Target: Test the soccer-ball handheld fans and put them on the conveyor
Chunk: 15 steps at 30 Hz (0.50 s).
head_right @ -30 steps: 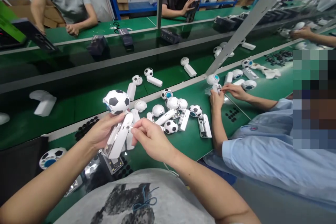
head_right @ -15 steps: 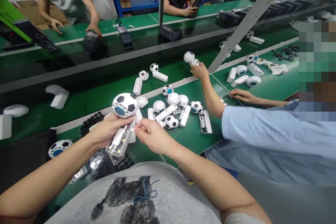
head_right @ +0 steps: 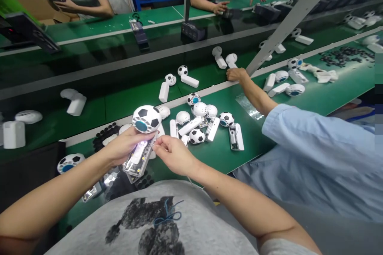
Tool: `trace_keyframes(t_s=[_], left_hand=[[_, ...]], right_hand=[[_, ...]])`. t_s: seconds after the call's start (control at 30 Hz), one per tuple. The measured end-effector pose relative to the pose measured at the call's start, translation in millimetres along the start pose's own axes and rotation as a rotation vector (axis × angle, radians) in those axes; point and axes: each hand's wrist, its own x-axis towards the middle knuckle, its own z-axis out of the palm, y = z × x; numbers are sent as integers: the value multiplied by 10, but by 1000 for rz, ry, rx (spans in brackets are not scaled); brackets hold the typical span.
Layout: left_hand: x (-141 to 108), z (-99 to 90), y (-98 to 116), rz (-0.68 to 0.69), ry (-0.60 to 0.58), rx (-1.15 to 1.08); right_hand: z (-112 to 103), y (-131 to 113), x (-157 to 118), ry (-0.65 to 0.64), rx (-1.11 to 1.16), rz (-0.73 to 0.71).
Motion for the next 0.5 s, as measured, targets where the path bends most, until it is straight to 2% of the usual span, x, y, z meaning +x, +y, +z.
trace_keyframes(t_s=[0.1, 0.2, 0.33, 0.4, 0.5], left_hand=[[197, -276, 81, 106, 153, 22], [525, -815, 237, 222, 390, 15], [963, -1548, 379, 185, 512, 74], [1164, -1774, 363, 145, 568, 108], [1424, -1963, 284, 73, 643, 183]], right_hand=[[-76, 33, 7, 31, -43, 25], [-232, 85, -23, 118, 55, 106], [-384, 138, -41, 140, 145, 176], [-388, 153, -30, 119, 139, 198], [-353, 167, 6, 93, 109, 217]])
